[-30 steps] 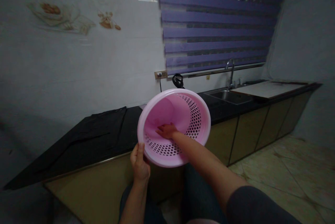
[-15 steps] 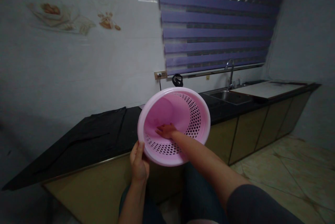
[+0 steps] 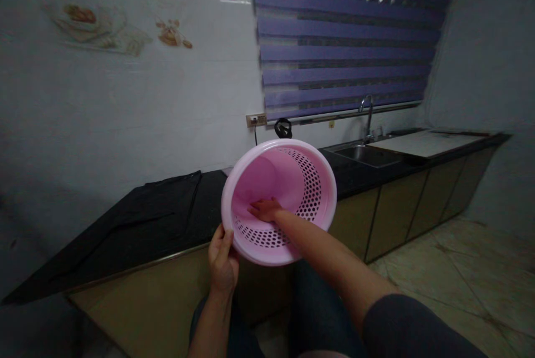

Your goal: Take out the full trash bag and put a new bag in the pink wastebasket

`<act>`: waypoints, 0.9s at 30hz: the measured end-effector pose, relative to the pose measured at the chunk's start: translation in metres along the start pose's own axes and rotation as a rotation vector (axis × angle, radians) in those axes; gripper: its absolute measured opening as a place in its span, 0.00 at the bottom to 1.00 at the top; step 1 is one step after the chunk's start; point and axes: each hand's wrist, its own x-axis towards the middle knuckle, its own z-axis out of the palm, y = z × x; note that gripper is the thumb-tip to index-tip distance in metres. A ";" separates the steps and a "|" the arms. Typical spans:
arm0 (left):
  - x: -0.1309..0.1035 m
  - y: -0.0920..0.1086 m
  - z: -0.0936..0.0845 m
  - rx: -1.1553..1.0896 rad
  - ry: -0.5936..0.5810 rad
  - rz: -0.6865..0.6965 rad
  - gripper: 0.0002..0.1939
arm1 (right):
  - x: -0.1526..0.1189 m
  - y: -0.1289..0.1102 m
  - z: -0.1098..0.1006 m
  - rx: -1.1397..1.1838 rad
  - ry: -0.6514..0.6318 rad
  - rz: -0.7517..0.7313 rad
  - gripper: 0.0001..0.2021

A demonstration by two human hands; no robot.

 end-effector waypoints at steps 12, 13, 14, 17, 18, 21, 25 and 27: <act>0.000 0.002 -0.003 0.015 -0.065 -0.029 0.22 | 0.000 0.000 0.001 0.048 0.000 0.008 0.28; 0.000 0.002 -0.004 0.010 -0.068 -0.032 0.22 | 0.000 0.000 0.001 0.046 0.004 0.006 0.28; 0.000 0.002 -0.004 0.005 -0.075 -0.037 0.21 | 0.000 0.000 0.001 0.046 0.007 0.004 0.28; 0.001 0.002 -0.006 0.003 -0.103 -0.049 0.21 | 0.001 0.000 0.001 0.046 0.004 0.006 0.29; 0.002 0.002 -0.007 0.007 -0.110 -0.051 0.21 | 0.001 0.000 0.001 0.041 -0.002 0.009 0.29; 0.002 0.003 -0.008 0.019 -0.115 -0.053 0.21 | -0.001 -0.002 -0.001 0.030 -0.015 0.007 0.30; 0.002 0.004 -0.008 -0.001 -0.113 -0.072 0.22 | -0.002 -0.003 -0.003 0.041 0.002 0.007 0.29; 0.002 0.005 -0.007 -0.012 -0.109 -0.080 0.22 | -0.002 -0.004 -0.003 0.043 0.009 0.012 0.29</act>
